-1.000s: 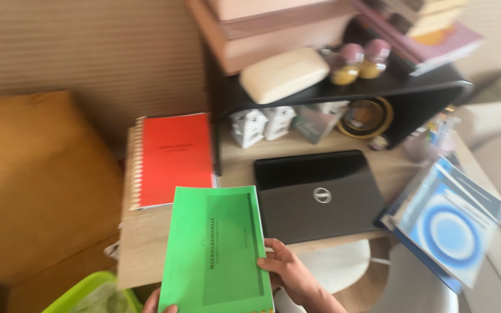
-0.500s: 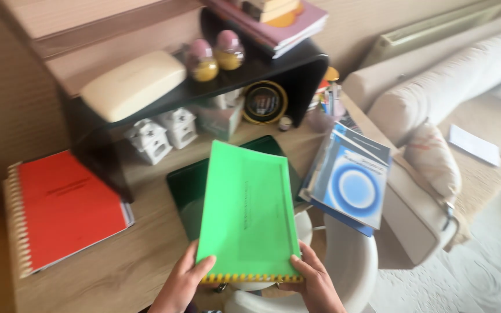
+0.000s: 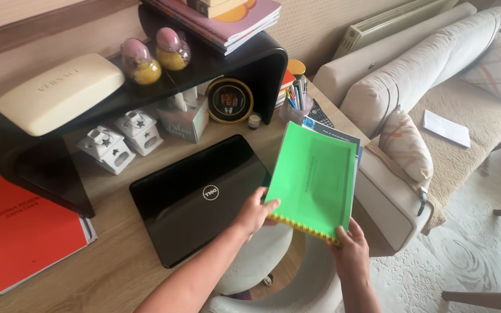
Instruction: The person wipes a laptop keyboard and lid with a white cloth, then closes the laptop. They proceed to pick up and move several books and notebooks from a stack on the desk, placing them in different positions. Finally, they handle a stack of papers and two brown books, moving them around the desk surface.
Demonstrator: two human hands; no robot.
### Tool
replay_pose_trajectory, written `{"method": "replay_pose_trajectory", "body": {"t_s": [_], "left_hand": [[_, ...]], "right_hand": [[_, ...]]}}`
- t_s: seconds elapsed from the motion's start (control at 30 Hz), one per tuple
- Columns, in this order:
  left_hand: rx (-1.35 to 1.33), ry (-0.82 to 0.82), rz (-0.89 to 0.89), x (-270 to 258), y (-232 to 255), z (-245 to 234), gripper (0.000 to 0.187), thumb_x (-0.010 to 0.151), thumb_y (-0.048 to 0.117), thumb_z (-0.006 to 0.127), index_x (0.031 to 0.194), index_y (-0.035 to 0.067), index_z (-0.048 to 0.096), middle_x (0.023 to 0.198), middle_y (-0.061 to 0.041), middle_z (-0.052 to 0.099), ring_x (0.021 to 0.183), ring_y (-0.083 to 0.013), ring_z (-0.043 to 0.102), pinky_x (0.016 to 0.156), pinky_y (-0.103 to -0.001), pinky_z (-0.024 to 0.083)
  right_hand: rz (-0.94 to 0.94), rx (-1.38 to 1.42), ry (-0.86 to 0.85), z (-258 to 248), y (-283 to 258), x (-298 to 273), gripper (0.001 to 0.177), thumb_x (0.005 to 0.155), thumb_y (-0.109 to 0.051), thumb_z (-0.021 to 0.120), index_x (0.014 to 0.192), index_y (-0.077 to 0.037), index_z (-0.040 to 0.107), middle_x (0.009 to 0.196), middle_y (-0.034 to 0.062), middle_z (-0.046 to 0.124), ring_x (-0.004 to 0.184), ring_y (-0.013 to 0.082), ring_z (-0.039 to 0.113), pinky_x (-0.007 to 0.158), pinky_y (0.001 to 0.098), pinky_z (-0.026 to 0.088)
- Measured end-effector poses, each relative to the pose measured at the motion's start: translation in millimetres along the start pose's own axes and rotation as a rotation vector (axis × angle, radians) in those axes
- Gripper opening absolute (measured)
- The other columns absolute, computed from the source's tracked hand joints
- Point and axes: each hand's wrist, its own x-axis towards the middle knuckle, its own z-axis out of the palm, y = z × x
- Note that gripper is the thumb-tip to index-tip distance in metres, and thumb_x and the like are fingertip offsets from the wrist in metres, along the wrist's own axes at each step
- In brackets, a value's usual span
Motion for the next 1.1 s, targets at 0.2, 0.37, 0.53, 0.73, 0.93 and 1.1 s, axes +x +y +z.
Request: {"method": "replay_pose_trajectory", "body": {"t_s": [0.2,0.37,0.53,0.73,0.93,1.1], "left_hand": [[-0.276,0.021,-0.093,47.7,-7.2,28.7,0.041,0.095,0.031,0.067,0.13,0.011,0.058,0.116,-0.01,0.07,0.097,-0.0188,0.07,0.07,-0.033,0.067],[-0.429,0.074,-0.119,67.7,-19.2,36.0,0.047,0.096,0.03,0.066,0.136,0.008,0.058,0.126,-0.006,0.068,0.1,-0.0152,0.07,0.081,-0.028,0.065],[-0.402,0.032,-0.125,72.2,-35.9,33.9,0.053,0.095,0.019,0.063,0.147,0.01,0.056,0.142,-0.005,0.064,0.119,-0.0174,0.065,0.101,-0.025,0.054],[-0.271,-0.045,0.0,67.2,-66.6,23.1,0.055,0.095,0.018,0.062,0.148,0.009,0.053,0.151,-0.005,0.059,0.12,-0.017,0.066,0.096,-0.026,0.054],[-0.268,-0.002,-0.062,-27.3,-52.0,-51.4,0.043,0.096,0.025,0.061,0.137,0.013,0.062,0.143,-0.006,0.062,0.13,-0.0124,0.06,0.102,-0.026,0.055],[-0.299,0.218,-0.034,-91.3,-101.7,-141.1,0.04,0.093,0.026,0.064,0.131,0.013,0.068,0.13,-0.007,0.071,0.116,-0.0138,0.068,0.096,-0.029,0.057]], "right_hand": [[0.194,0.343,0.082,-1.7,20.7,54.6,0.043,0.095,-0.007,0.063,0.137,-0.016,0.06,0.121,0.0044,0.065,0.095,0.0191,0.063,0.061,0.0281,0.054],[0.182,0.35,0.127,0.2,20.0,76.3,0.04,0.096,-0.008,0.063,0.135,-0.015,0.059,0.12,0.0015,0.066,0.09,0.0151,0.062,0.059,0.0265,0.056],[0.233,0.189,0.196,-1.8,5.3,79.8,0.038,0.096,-0.014,0.069,0.134,-0.015,0.068,0.11,0.0052,0.071,0.091,0.0186,0.067,0.072,0.0271,0.06],[0.148,0.064,0.202,5.1,-20.7,48.6,0.033,0.078,-0.002,0.075,0.111,-0.008,0.077,0.083,0.0051,0.065,0.078,0.0133,0.064,0.078,0.0227,0.062],[-0.078,-0.191,0.467,-9.1,17.1,63.9,0.058,0.068,-0.01,0.08,0.125,-0.01,0.073,0.109,0.0043,0.073,0.085,0.0127,0.067,0.071,0.025,0.055],[-0.305,-0.142,0.14,45.8,25.0,11.3,0.041,0.084,0.0,0.068,0.125,-0.007,0.073,0.109,0.0054,0.071,0.091,0.0142,0.063,0.078,0.0258,0.054]]}}
